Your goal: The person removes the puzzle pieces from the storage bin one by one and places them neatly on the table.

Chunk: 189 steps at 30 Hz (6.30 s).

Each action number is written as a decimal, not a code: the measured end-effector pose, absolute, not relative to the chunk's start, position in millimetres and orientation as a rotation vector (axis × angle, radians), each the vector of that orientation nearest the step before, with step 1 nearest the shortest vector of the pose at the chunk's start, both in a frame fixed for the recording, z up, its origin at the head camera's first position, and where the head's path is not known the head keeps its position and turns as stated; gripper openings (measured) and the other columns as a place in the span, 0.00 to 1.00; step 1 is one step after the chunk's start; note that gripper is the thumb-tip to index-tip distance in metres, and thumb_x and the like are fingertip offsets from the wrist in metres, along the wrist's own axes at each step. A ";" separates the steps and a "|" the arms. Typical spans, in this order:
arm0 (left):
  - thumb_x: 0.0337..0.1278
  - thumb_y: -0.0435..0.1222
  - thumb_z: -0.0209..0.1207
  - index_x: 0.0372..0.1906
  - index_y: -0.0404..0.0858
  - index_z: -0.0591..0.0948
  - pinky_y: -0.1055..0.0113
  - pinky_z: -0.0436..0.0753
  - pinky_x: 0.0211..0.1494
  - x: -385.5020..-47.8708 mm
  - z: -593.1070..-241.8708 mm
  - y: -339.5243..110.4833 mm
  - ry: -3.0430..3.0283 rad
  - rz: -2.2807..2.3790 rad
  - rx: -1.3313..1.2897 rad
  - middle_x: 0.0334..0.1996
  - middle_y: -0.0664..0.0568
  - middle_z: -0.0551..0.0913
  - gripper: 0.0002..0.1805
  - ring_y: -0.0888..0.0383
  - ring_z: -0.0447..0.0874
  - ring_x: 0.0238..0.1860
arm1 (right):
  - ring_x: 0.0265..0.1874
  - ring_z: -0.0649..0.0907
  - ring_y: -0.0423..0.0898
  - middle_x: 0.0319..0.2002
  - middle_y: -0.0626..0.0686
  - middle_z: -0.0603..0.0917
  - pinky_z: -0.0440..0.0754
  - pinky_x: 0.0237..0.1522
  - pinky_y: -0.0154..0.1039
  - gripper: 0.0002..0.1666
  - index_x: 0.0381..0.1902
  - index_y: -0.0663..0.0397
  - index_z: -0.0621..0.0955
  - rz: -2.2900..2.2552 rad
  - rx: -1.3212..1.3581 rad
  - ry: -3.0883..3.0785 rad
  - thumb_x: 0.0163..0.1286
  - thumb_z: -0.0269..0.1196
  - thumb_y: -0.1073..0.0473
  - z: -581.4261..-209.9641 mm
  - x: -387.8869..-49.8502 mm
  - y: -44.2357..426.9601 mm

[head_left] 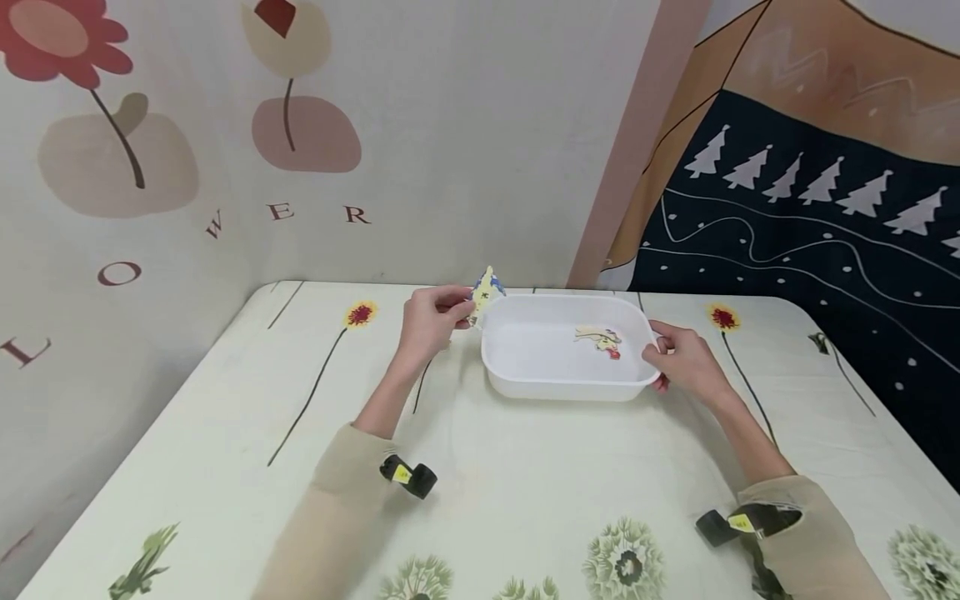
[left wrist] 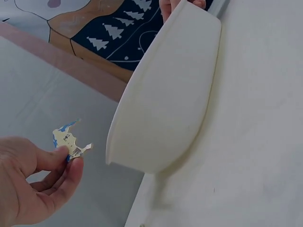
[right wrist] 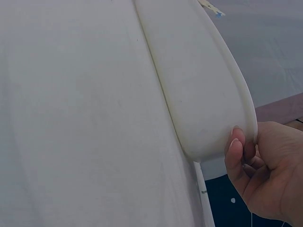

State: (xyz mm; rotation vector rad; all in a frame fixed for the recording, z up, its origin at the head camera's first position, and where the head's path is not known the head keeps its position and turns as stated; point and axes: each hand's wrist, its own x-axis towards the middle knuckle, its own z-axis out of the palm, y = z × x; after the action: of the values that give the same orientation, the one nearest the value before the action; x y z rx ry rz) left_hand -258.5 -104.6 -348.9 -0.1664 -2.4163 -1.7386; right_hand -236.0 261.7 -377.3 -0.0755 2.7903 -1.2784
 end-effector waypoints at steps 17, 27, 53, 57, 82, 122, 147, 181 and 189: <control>0.66 0.33 0.65 0.49 0.29 0.84 0.57 0.86 0.47 -257.3 -366.9 -152.2 -2.483 -1.782 -0.015 0.42 0.38 0.86 0.12 0.53 0.88 0.35 | 0.19 0.82 0.49 0.31 0.60 0.77 0.83 0.24 0.36 0.38 0.76 0.68 0.60 -1.278 -0.072 2.785 0.70 0.54 0.64 -376.7 -235.5 261.5; 0.66 0.32 0.64 0.48 0.25 0.83 0.67 0.86 0.41 -256.0 -377.4 -174.9 -2.551 -1.715 0.097 0.38 0.39 0.85 0.13 0.59 0.85 0.30 | 0.19 0.81 0.49 0.31 0.60 0.77 0.82 0.23 0.36 0.38 0.76 0.69 0.59 -1.269 -0.062 2.785 0.70 0.54 0.64 -375.0 -235.1 260.9; 0.66 0.28 0.61 0.47 0.22 0.82 0.72 0.84 0.34 -255.5 -391.7 -197.5 -2.743 -1.533 0.192 0.40 0.35 0.86 0.11 0.63 0.84 0.27 | 0.17 0.82 0.48 0.29 0.60 0.79 0.82 0.22 0.38 0.39 0.75 0.70 0.60 -1.289 -0.081 2.795 0.67 0.53 0.65 -376.6 -235.2 261.3; 0.66 0.29 0.61 0.46 0.23 0.83 0.73 0.82 0.32 -254.9 -391.8 -198.5 -2.758 -1.472 0.192 0.38 0.36 0.86 0.11 0.62 0.84 0.27 | 0.17 0.82 0.48 0.29 0.60 0.79 0.82 0.22 0.38 0.39 0.75 0.70 0.60 -1.279 -0.076 2.796 0.67 0.53 0.65 -375.8 -235.0 260.8; 0.67 0.38 0.62 0.50 0.31 0.83 0.61 0.76 0.45 -249.2 -373.7 -186.8 -2.683 -1.335 0.097 0.43 0.39 0.84 0.15 0.46 0.81 0.46 | 0.18 0.82 0.48 0.31 0.60 0.78 0.82 0.23 0.37 0.40 0.76 0.71 0.59 -1.290 -0.079 2.771 0.67 0.53 0.65 -374.2 -233.3 262.0; 0.65 0.38 0.64 0.47 0.35 0.85 0.63 0.80 0.48 -244.0 -337.9 -81.8 -2.492 -1.640 -0.394 0.39 0.47 0.86 0.12 0.52 0.83 0.41 | 0.18 0.82 0.48 0.29 0.58 0.77 0.83 0.23 0.37 0.39 0.75 0.70 0.60 -1.299 -0.074 2.776 0.68 0.53 0.65 -378.1 -235.7 262.1; 0.63 0.35 0.65 0.48 0.32 0.82 0.69 0.79 0.45 -258.3 -354.3 -19.0 -2.593 -1.646 -0.508 0.35 0.48 0.84 0.12 0.54 0.82 0.38 | 0.18 0.82 0.48 0.29 0.60 0.77 0.83 0.22 0.37 0.39 0.75 0.69 0.60 -1.326 -0.093 2.767 0.67 0.53 0.66 -379.3 -234.6 263.3; 0.62 0.28 0.63 0.49 0.30 0.82 0.74 0.75 0.39 -277.2 -377.4 53.4 -2.864 -1.534 -0.593 0.37 0.50 0.81 0.11 0.60 0.76 0.37 | 0.18 0.82 0.48 0.32 0.62 0.78 0.83 0.23 0.37 0.39 0.75 0.71 0.59 -1.325 -0.102 2.770 0.68 0.53 0.65 -379.3 -235.5 264.2; 0.60 0.26 0.63 0.51 0.33 0.82 0.74 0.75 0.41 -280.1 -378.2 71.0 -2.980 -1.406 -0.594 0.46 0.48 0.82 0.14 0.59 0.76 0.40 | 0.17 0.82 0.48 0.33 0.63 0.79 0.83 0.23 0.38 0.39 0.75 0.70 0.60 -1.326 -0.110 2.764 0.68 0.53 0.65 -379.8 -235.8 264.9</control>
State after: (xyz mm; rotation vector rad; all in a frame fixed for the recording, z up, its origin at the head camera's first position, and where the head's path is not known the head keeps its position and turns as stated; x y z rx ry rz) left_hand -280.1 71.0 -378.2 -0.5944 -2.9797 -1.4056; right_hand -235.8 264.9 -379.8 -0.1101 2.7643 -1.3257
